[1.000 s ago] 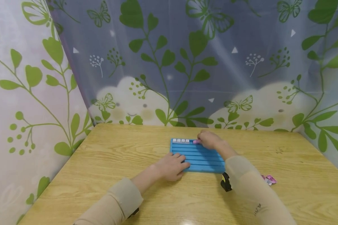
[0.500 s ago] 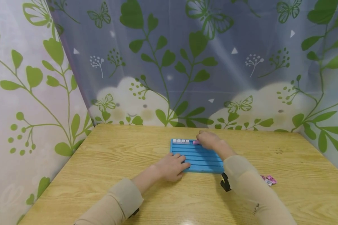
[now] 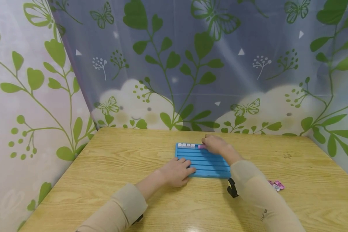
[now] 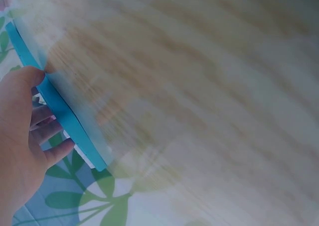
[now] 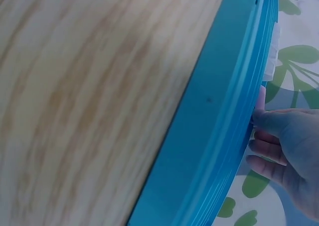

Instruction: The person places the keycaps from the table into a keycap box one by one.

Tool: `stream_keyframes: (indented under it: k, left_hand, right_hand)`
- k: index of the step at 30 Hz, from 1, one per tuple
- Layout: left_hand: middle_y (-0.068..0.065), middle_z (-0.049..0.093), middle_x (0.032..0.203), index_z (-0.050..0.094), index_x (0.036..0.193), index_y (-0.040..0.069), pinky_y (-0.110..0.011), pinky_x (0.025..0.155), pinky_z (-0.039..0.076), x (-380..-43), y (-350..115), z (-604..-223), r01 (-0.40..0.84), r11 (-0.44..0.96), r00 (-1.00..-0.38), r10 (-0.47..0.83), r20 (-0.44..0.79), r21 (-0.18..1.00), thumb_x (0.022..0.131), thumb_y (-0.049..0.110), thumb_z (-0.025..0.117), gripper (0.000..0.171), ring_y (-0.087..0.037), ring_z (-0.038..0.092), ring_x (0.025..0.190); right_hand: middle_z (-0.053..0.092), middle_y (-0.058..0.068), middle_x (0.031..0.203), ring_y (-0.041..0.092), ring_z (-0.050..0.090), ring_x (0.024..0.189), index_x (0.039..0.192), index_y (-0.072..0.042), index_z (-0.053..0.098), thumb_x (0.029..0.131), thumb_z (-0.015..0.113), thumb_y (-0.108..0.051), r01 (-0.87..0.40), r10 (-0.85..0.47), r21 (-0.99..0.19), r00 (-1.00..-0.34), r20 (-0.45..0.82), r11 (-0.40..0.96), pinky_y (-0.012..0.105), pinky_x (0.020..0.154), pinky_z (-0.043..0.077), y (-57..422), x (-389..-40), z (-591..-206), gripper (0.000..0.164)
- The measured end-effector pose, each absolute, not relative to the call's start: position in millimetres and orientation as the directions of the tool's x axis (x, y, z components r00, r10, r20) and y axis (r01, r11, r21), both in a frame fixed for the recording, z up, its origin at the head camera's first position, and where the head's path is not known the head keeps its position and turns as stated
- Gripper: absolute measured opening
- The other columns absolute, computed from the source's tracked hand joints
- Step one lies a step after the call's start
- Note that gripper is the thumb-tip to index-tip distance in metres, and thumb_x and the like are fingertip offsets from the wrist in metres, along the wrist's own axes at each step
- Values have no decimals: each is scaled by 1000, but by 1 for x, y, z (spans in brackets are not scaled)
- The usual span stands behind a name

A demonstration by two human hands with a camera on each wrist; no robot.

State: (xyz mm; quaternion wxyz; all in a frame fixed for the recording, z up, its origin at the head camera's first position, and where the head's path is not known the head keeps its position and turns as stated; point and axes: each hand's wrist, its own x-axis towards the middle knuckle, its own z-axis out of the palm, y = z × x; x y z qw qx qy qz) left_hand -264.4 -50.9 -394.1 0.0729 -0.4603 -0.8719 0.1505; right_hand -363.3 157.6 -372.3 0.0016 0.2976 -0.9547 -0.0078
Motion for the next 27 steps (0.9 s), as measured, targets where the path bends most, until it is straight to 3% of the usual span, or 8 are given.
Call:
stream_keyframes:
  k: [8, 16, 27]
  left_hand:
    - [0, 52, 112, 50, 128, 23, -34, 82, 43, -267, -51, -395, 779, 529, -563, 827, -3, -336, 95, 35, 47, 36, -17, 50, 100]
    - [0, 52, 112, 50, 129, 24, -33, 82, 43, -267, -51, -397, 780, 523, -560, 828, -10, -344, 96, 35, 46, 36, -17, 50, 101]
    - [0, 52, 114, 51, 129, 24, -34, 84, 43, -267, -51, -396, 783, 525, -558, 830, -3, -333, 95, 35, 46, 35, -17, 50, 102]
  right_hand:
    - [53, 3, 75, 20, 52, 69, 82, -8, 55, 95, 53, -23, -576, -576, 24, -817, -11, 817, 36, 64, 43, 155, -365, -372, 20]
    - [47, 1, 66, 16, 43, 61, 78, -10, 52, 95, 53, -27, -549, -551, -49, -833, -46, 834, 30, 58, 36, 153, -366, -370, 24]
    - [50, 1, 70, 16, 44, 64, 80, -10, 55, 93, 55, -29, -496, -504, -109, -861, -68, 862, 30, 61, 37, 150, -367, -366, 23]
